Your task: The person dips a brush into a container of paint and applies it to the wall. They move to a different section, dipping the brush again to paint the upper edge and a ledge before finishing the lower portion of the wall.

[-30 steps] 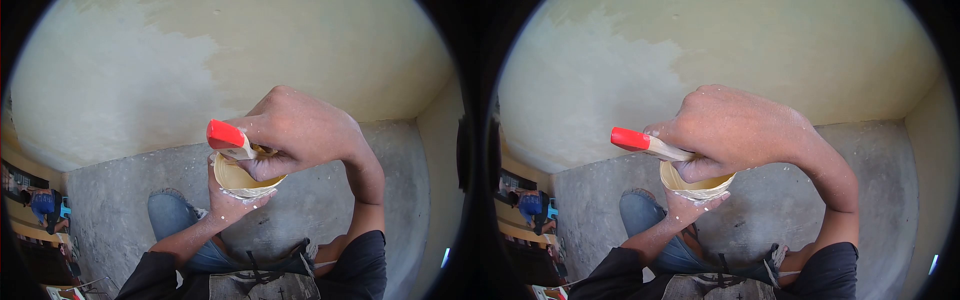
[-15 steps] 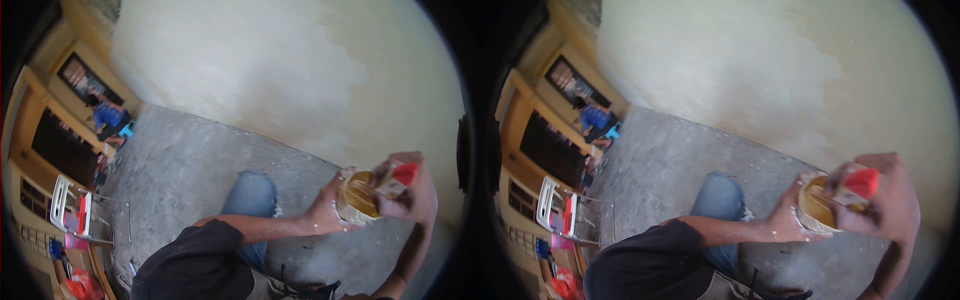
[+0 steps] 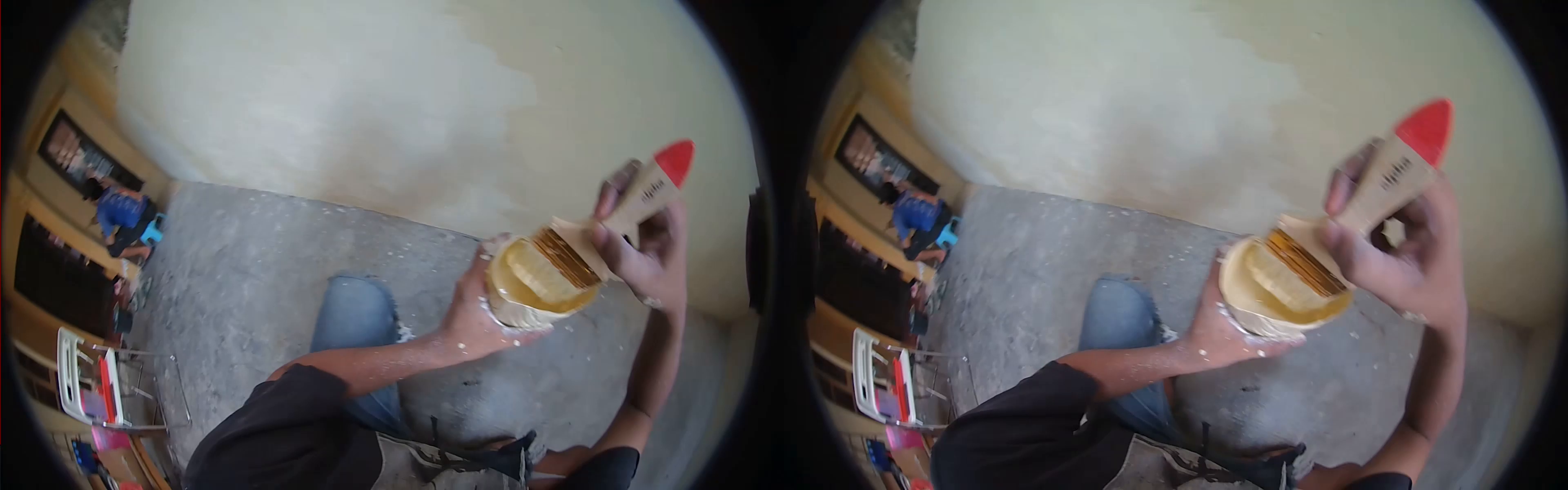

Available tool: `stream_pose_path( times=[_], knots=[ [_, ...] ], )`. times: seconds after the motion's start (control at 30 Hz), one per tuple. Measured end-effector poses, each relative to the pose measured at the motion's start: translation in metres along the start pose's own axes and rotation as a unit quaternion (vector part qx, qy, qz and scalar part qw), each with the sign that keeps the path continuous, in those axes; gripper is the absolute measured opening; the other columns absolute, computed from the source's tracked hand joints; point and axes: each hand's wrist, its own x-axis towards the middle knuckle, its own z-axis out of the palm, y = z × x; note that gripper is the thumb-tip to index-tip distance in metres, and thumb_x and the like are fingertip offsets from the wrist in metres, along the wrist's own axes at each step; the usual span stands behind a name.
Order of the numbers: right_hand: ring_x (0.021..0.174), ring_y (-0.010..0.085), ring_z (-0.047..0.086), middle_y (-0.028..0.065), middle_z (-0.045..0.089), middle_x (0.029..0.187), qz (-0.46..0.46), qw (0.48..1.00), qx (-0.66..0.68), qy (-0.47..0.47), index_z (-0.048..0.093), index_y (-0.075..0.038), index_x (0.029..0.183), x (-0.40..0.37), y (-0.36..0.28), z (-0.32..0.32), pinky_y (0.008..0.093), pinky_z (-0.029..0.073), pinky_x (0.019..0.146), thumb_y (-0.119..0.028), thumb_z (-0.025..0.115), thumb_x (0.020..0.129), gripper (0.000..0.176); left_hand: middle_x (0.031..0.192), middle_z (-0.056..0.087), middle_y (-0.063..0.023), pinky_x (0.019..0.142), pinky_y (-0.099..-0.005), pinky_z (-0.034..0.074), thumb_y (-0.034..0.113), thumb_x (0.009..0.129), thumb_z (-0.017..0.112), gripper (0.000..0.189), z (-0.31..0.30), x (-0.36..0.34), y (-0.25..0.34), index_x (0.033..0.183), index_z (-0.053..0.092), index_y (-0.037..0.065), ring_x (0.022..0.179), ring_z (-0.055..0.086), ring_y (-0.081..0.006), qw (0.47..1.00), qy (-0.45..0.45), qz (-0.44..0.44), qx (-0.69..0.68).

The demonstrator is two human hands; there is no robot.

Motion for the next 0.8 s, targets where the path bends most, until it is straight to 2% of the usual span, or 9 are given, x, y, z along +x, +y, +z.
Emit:
stream_pose_path(
  times=[0.13,0.2,0.43,0.53,0.6,0.67,0.7,0.77,0.8],
  knots=[
    [0.065,0.0041,0.054,-0.0012,0.057,0.079,0.123,0.99,0.061,0.005,0.058,-0.003,0.094,0.001,0.002,-0.002,0.0207,0.044,0.057,-0.009,0.068,0.082,0.018,0.124,0.049,-0.0151,0.1,-0.0383,0.045,0.016,0.062,0.091,0.094,-0.005,0.004,-0.001,0.133,0.032,0.001,0.118,0.053,-0.0248,0.999,-0.017,-0.028,-0.004],
    [0.063,0.0036,0.054,-0.0015,0.056,0.077,0.128,0.989,0.079,0.017,0.057,-0.003,0.094,0.002,0.003,0.0,0.0203,0.043,0.055,-0.009,0.068,0.082,0.017,0.125,0.049,-0.0152,0.1,-0.0379,0.045,0.016,0.063,0.091,0.093,-0.005,0.007,-0.003,0.133,0.031,0.001,0.118,0.053,-0.0246,0.999,-0.029,-0.036,-0.006],
    [0.06,0.0062,0.056,0.0001,0.058,0.074,0.089,0.985,0.14,0.04,0.057,-0.002,0.095,0.008,0.009,-0.002,0.0211,0.044,0.052,-0.009,0.068,0.082,0.018,0.125,0.047,-0.0157,0.098,-0.0365,0.047,0.016,0.063,0.092,0.094,-0.004,0.008,-0.005,0.131,0.029,0.001,0.118,0.054,-0.0243,0.999,-0.028,-0.022,0.014],
    [0.061,0.0071,0.058,0.0018,0.06,0.076,0.091,0.986,0.123,0.068,0.058,-0.001,0.096,0.008,0.01,-0.006,0.0219,0.046,0.052,-0.01,0.068,0.081,0.02,0.127,0.044,-0.0157,0.101,-0.0378,0.045,0.019,0.063,0.092,0.102,-0.003,0.001,-0.005,0.135,0.024,0.001,0.118,0.052,-0.0245,0.995,0.001,-0.096,0.018],
    [0.061,0.0071,0.058,0.0027,0.061,0.077,0.095,0.987,0.108,0.078,0.059,0.0,0.096,0.006,0.01,-0.013,0.0222,0.046,0.053,-0.01,0.069,0.081,0.021,0.128,0.043,-0.0159,0.102,-0.0389,0.044,0.02,0.062,0.093,0.104,-0.006,-0.001,-0.012,0.136,0.022,0.001,0.12,0.051,-0.025,0.994,-0.006,-0.096,0.054],
    [0.081,0.0071,0.058,-0.0006,0.057,0.09,0.15,0.985,0.087,0.012,0.058,-0.005,0.096,0.005,0.009,-0.018,0.0244,0.049,0.068,-0.012,0.072,0.082,0.021,0.131,0.041,-0.0162,0.105,-0.0413,0.041,0.025,0.062,0.093,0.109,-0.009,-0.004,-0.019,0.139,0.02,0.0,0.123,0.048,-0.026,0.991,0.015,-0.085,0.098],
    [0.081,0.0071,0.058,-0.0006,0.057,0.09,0.154,0.984,0.085,0.014,0.058,-0.005,0.096,0.003,0.01,-0.018,0.0244,0.049,0.068,-0.012,0.072,0.082,0.021,0.131,0.041,-0.0162,0.105,-0.0413,0.041,0.025,0.062,0.093,0.109,-0.008,-0.004,-0.021,0.139,0.02,0.0,0.123,0.048,-0.026,0.992,0.012,-0.086,0.096],
    [0.063,0.008,0.06,0.0022,0.063,0.077,0.05,0.994,0.097,0.014,0.061,-0.003,0.097,0.001,0.016,-0.015,0.0242,0.049,0.055,-0.015,0.07,0.084,0.02,0.131,0.041,-0.0166,0.104,-0.0425,0.041,0.025,0.061,0.093,0.11,-0.009,-0.003,-0.022,0.139,0.02,0.0,0.122,0.048,-0.0267,0.993,0.029,-0.052,0.097],
    [0.063,0.008,0.06,0.0022,0.063,0.077,0.049,0.994,0.096,0.014,0.061,-0.003,0.097,0.0,0.02,-0.014,0.0242,0.049,0.055,-0.015,0.07,0.084,0.02,0.131,0.041,-0.0166,0.104,-0.0425,0.041,0.025,0.061,0.093,0.11,-0.01,-0.002,-0.021,0.139,0.02,0.0,0.122,0.048,-0.0267,0.994,0.03,-0.051,0.097]
  ],
)
